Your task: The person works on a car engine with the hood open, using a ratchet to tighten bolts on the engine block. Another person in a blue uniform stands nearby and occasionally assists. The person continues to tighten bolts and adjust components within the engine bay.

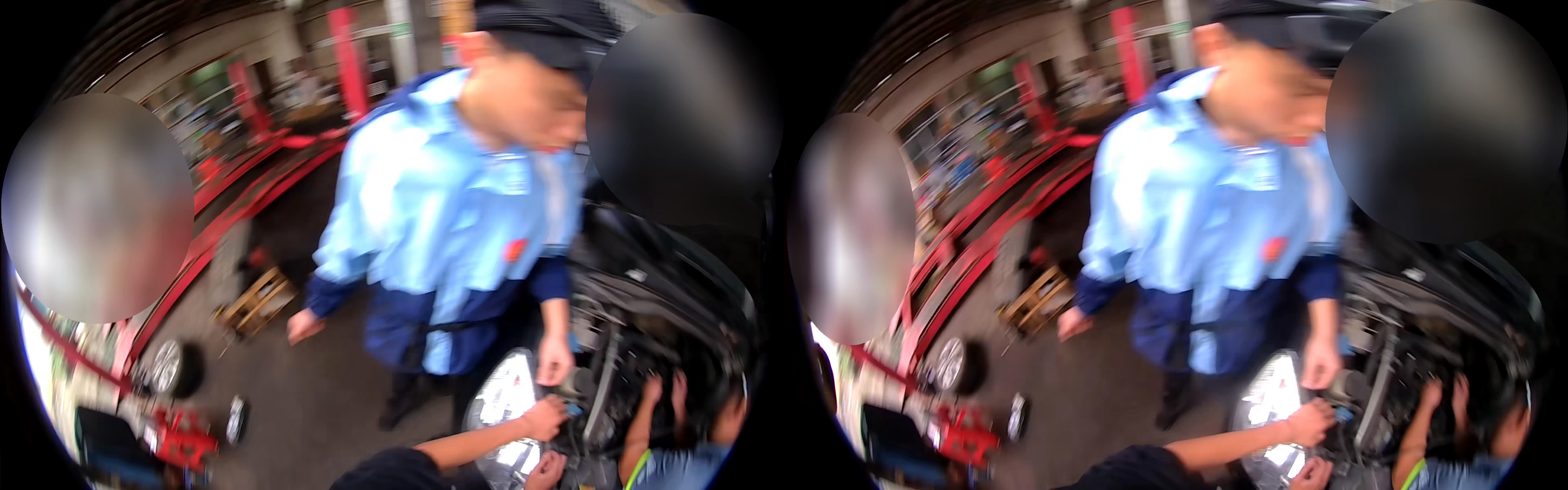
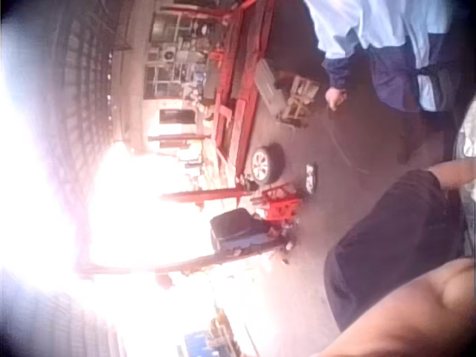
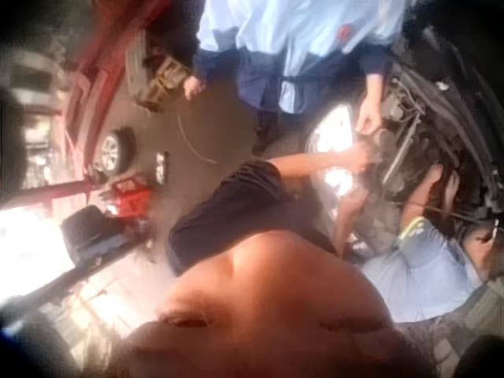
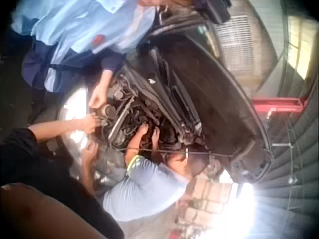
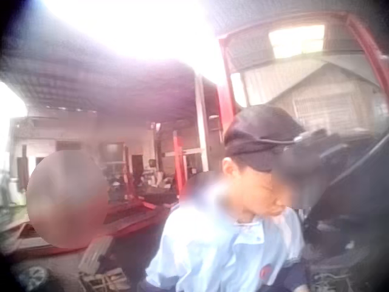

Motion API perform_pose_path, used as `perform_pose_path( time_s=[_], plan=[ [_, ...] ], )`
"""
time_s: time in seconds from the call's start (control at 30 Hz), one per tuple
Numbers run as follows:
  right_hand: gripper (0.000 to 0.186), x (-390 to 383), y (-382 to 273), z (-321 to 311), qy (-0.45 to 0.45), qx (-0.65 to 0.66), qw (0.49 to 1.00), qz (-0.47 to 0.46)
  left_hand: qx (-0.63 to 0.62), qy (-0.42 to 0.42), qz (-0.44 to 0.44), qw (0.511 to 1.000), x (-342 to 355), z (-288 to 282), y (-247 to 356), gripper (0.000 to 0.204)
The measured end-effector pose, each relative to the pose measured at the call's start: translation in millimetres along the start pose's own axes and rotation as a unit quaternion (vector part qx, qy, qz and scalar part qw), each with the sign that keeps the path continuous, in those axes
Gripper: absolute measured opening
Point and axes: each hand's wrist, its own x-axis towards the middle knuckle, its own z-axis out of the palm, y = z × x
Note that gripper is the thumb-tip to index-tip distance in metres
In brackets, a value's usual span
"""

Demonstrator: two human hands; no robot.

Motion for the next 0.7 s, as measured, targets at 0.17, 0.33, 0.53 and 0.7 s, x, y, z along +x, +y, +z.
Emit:
perform_pose_path(
  time_s=[0.17, 0.33, 0.53, 0.7],
  plan=[
    [0.007, 13.9, -18.6, -18.6, 0.086, 0.18, 0.978, 0.059, -0.016, -0.023, 0.025, 0.999, 10.0, -27.9, 11.9, 0.022],
    [0.009, 9.2, -19.7, -25.7, 0.143, 0.202, 0.968, 0.038, -0.037, -0.041, 0.07, 0.996, 12.4, -38.3, 19.6, 0.017],
    [0.004, 5.6, -32.8, -28.6, 0.147, 0.194, 0.968, 0.069, -0.027, -0.043, 0.06, 0.997, 6.7, -36.5, 19.5, 0.016],
    [0.005, 7.9, -36.1, -26.5, 0.145, 0.16, 0.974, 0.073, -0.044, -0.041, 0.055, 0.997, 6.2, -37.9, 17.0, 0.015]
  ],
)
